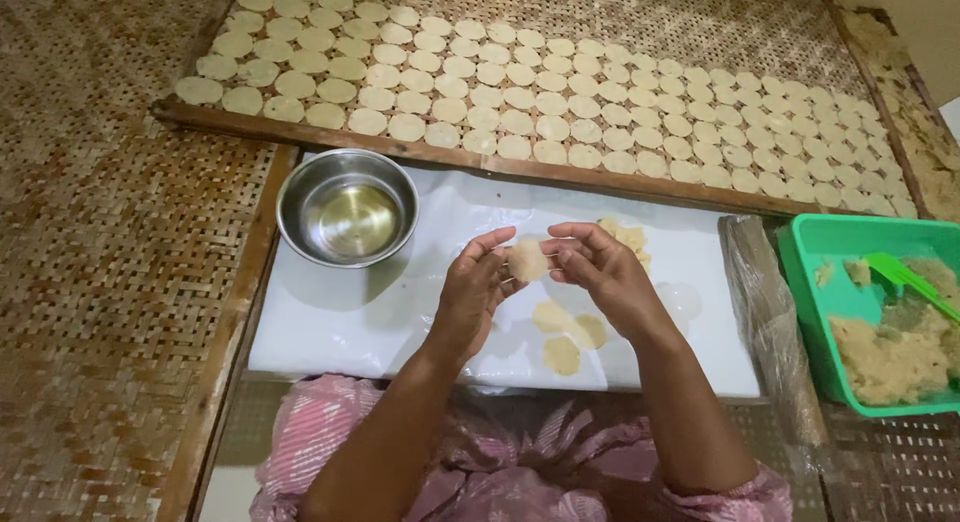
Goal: Cutting dough into circles using a cutter and placing them on a tray, then filling and shaping dough.
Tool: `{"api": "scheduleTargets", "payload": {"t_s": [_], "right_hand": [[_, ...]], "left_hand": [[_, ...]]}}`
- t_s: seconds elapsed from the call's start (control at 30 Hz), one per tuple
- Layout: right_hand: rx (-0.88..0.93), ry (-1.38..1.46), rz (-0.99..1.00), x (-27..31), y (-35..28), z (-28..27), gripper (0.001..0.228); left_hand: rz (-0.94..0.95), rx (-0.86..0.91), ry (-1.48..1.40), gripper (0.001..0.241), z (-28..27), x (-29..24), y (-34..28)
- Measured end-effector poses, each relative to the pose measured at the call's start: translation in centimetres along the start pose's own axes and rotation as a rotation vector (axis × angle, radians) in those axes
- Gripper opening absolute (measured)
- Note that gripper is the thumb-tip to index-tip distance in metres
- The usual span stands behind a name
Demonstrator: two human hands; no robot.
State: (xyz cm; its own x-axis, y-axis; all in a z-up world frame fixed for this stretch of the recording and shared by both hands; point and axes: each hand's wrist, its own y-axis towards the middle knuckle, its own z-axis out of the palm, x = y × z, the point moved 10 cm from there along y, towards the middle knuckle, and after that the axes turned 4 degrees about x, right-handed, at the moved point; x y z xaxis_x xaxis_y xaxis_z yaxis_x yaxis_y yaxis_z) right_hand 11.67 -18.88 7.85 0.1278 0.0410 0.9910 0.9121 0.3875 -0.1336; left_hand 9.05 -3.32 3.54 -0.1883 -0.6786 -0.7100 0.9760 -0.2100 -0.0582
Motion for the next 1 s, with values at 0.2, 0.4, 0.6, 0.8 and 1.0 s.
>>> {"api": "scheduleTargets", "payload": {"t_s": [0.2,0.4,0.6,0.8,1.0], "right_hand": [[0.021,-0.021,-0.056,0.7,1.3,-0.7,0.037],[0.035,-0.048,-0.039,1.5,3.6,0.0,0.036],[0.131,-0.045,-0.019,2.4,5.7,2.5,0.037],[0.256,0.090,-0.021,2.8,9.1,4.0,0.032],[0.275,0.200,0.000,6.4,14.5,5.5,0.029]], "left_hand": [[0.005,-0.047,0.118,0.039,0.1,-1.5,1.5],[0.064,-0.062,0.147,0.035,-1.3,-1.5,1.9],[0.096,-0.089,0.074,0.035,-2.1,-2.2,1.1],[0.086,-0.086,-0.072,0.046,-1.6,-4.4,-0.3],[0.114,-0.154,-0.138,0.054,-4.4,-4.7,-0.5]]}}
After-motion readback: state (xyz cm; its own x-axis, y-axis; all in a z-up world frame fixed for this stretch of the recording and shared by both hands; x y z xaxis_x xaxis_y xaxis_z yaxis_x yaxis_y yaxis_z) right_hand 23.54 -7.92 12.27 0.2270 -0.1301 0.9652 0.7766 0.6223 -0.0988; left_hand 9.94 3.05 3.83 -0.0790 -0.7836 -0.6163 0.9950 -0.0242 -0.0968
